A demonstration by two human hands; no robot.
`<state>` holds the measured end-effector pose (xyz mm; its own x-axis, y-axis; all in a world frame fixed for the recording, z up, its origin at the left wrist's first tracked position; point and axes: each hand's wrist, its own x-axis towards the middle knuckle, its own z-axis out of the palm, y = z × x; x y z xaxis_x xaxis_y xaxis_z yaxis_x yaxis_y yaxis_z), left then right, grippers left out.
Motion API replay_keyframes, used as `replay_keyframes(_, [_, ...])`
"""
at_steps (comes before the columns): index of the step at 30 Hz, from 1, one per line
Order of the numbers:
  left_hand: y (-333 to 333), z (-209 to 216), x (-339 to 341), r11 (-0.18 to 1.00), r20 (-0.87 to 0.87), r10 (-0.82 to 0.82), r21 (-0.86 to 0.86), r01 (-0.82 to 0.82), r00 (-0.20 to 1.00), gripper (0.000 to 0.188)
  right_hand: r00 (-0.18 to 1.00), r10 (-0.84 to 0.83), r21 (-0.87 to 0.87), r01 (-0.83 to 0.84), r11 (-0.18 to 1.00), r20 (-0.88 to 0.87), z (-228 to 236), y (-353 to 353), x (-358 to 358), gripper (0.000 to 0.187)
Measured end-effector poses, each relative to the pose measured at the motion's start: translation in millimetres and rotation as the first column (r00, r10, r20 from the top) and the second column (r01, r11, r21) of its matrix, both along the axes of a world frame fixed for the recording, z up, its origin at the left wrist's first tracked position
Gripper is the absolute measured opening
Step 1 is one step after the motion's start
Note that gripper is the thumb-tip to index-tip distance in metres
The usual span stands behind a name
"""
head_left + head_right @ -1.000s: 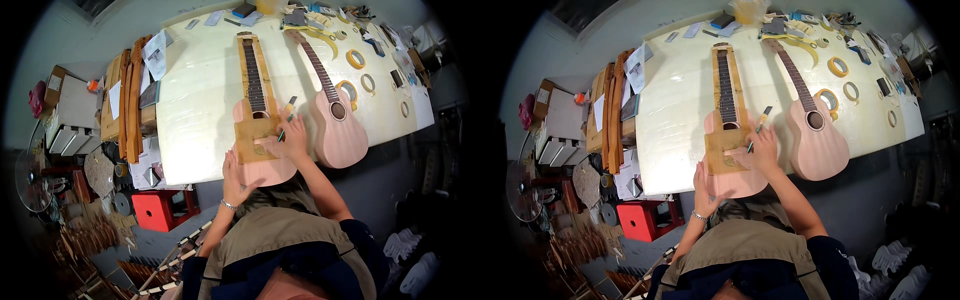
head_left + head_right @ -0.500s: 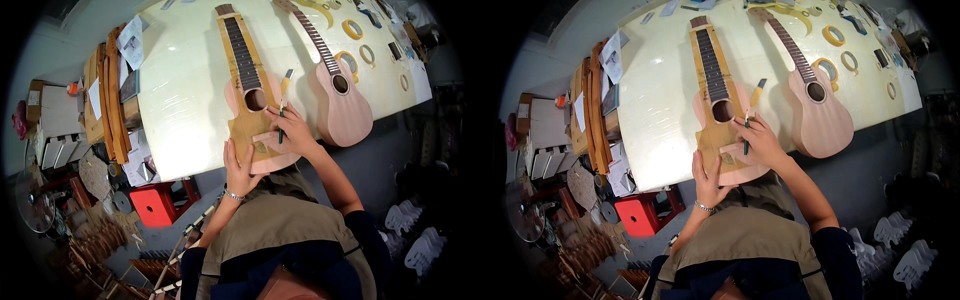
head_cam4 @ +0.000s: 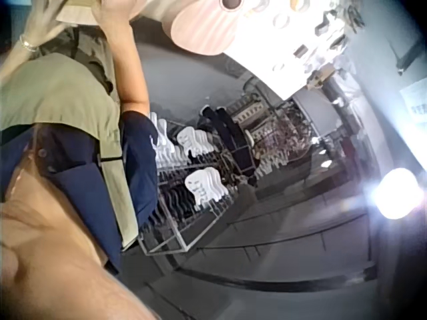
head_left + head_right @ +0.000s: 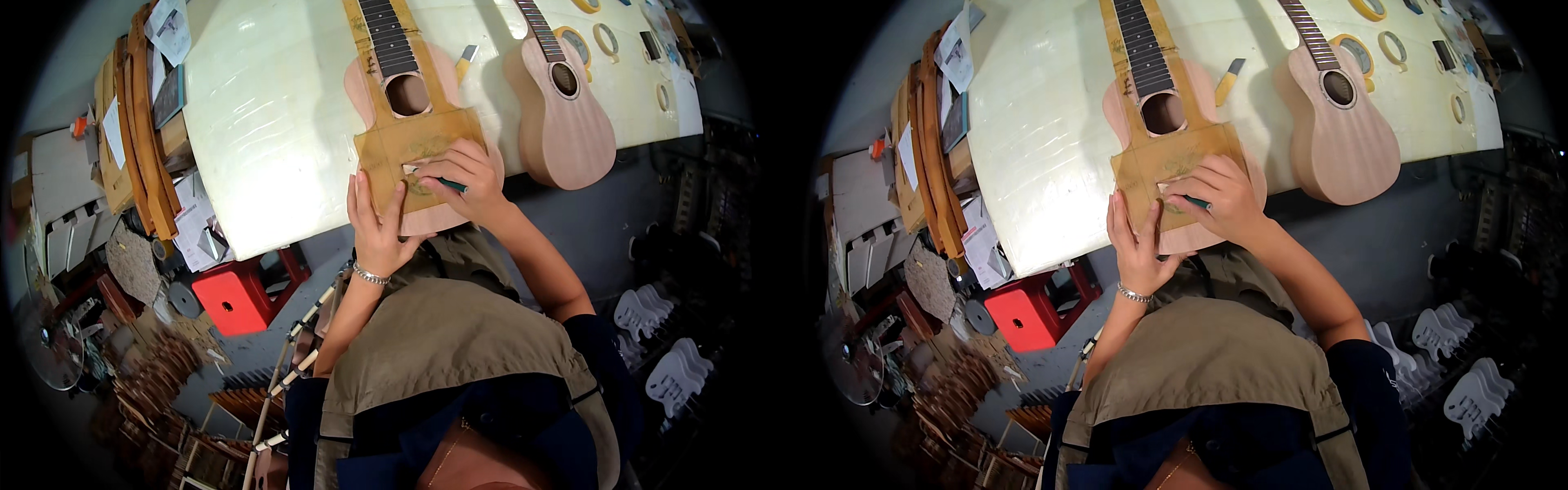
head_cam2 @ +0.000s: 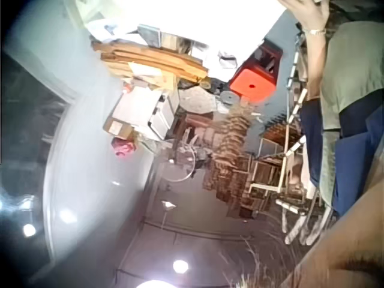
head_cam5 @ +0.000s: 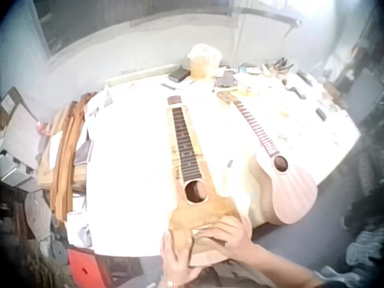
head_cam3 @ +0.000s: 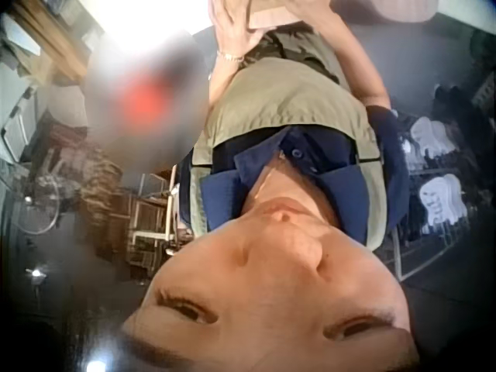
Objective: The person repeatedly tapes the necks of unfinished acoustic guitars with masking tape. They use a wooden template to mark positions on the guitar body, then apply tape along the fretboard and headstock. After taping each guitar, they place it on a nearby rack and retrieve another to repeat the process.
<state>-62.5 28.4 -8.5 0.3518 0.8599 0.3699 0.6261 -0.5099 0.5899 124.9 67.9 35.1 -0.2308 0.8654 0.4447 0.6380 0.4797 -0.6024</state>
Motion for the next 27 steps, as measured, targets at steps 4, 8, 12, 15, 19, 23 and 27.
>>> replay_keyframes(4, [-0.3,-1.2,-1.2,1.0,-0.011,0.002,-0.001,-0.002,1.0,0.08,0.939,-0.172,0.074,0.157,0.985,0.296,23.5,5.9,13.8,0.011])
replay_keyframes(8, [-0.4,-2.1,-1.2,1.0,-0.011,0.002,-0.014,-0.002,1.0,0.08,0.973,-0.149,-0.196,0.184,0.963,0.177,0.9,7.3,18.7,0.006])
replay_keyframes(12, [0.7,-1.1,-2.8,1.0,0.005,-0.009,-0.024,0.009,1.0,0.08,0.999,-0.04,-0.214,0.042,0.976,0.015,15.3,12.4,1.0,0.01])
replay_keyframes(15, [0.5,2.5,-4.7,1.0,0.001,0.002,-0.015,-0.002,1.0,0.082,0.93,-0.353,0.011,0.354,0.935,0.103,7.3,13.6,21.8,0.013])
replay_keyframes(19, [0.0,4.2,-5.6,0.999,-0.061,-0.02,-0.048,0.017,0.998,0.086,0.871,-0.469,-0.245,0.491,0.836,0.144,-15.5,10.2,38.0,0.019])
replay_keyframes(23, [2.7,-2.1,-6.7,0.998,-0.04,-0.009,-0.059,0.007,0.999,0.106,0.715,-0.528,-0.41,0.357,0.84,-0.459,-17.5,22.1,39.5,0.029])
replay_keyframes(27, [-22.0,-9.0,-18.8,0.968,0.056,0.199,-0.168,-0.187,0.979,0.104,0.305,-0.476,-0.45,0.157,0.879,-0.825,20.6,8.0,108.8,0.033])
